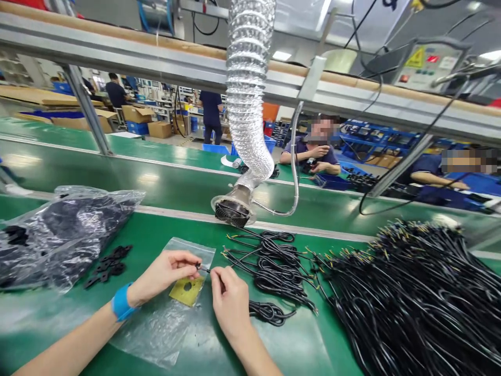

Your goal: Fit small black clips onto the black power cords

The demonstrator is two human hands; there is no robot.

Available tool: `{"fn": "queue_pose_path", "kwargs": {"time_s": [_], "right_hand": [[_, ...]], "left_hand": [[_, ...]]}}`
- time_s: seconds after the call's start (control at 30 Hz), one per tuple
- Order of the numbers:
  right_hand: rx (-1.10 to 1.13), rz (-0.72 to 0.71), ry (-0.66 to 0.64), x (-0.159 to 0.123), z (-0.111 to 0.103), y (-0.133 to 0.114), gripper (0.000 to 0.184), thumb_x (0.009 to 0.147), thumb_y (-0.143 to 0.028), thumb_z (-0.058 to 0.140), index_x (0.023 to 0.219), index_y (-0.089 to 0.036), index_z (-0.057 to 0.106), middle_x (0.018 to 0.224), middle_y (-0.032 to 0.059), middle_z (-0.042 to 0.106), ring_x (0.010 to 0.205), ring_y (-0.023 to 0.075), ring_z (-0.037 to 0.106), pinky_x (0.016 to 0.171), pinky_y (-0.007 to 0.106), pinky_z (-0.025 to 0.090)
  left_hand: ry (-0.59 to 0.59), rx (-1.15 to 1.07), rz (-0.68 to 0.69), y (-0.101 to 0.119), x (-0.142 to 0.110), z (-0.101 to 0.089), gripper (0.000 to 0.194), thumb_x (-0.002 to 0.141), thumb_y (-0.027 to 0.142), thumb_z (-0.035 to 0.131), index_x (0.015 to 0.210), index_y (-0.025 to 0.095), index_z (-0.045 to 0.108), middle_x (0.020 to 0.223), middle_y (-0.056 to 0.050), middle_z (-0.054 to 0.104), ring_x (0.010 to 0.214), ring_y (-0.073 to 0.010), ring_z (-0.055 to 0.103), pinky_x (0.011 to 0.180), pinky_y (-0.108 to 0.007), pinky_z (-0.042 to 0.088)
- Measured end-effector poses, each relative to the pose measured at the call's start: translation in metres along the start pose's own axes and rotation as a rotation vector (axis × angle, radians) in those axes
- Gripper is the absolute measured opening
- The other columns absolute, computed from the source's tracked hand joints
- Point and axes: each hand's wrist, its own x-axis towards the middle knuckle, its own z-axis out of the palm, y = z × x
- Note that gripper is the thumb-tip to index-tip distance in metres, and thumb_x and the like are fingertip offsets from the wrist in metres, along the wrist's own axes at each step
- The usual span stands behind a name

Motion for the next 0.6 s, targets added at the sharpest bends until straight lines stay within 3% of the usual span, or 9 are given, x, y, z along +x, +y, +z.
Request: {"fn": "queue_pose_path", "kwargs": {"time_s": [0.3,0.47,0.6], "right_hand": [[0.006,-0.081,0.029,-0.0009,-0.0011,0.0025,0.022,0.097,-0.026,0.049,0.088,-0.018,0.068,0.067,0.0005,0.059,0.054,0.0102,0.053,0.051,0.022,0.041],[-0.062,-0.211,0.11,-0.0022,-0.0016,0.0028,0.015,0.096,-0.019,0.052,0.091,-0.017,0.066,0.07,0.0018,0.062,0.059,0.0113,0.057,0.055,0.022,0.043],[-0.103,-0.289,0.119,-0.0035,-0.0002,0.001,0.016,0.097,-0.017,0.05,0.093,-0.017,0.066,0.072,0.0033,0.064,0.063,0.0127,0.059,0.058,0.023,0.045]], "left_hand": [[-0.004,-0.05,-0.065,-0.0009,0.0008,-0.0006,0.045,0.062,0.037,0.085,0.096,0.01,0.072,0.081,-0.011,0.077,0.074,-0.0187,0.071,0.077,-0.032,0.057],[0.01,0.116,-0.002,-0.002,-0.0005,0.0014,0.035,0.068,0.033,0.078,0.095,0.01,0.073,0.077,-0.007,0.075,0.069,-0.0169,0.068,0.072,-0.03,0.056],[0.006,0.286,0.051,-0.0031,-0.0012,0.0042,0.026,0.072,0.029,0.073,0.093,0.014,0.076,0.091,-0.007,0.075,0.082,-0.0189,0.068,0.078,-0.03,0.054]]}}
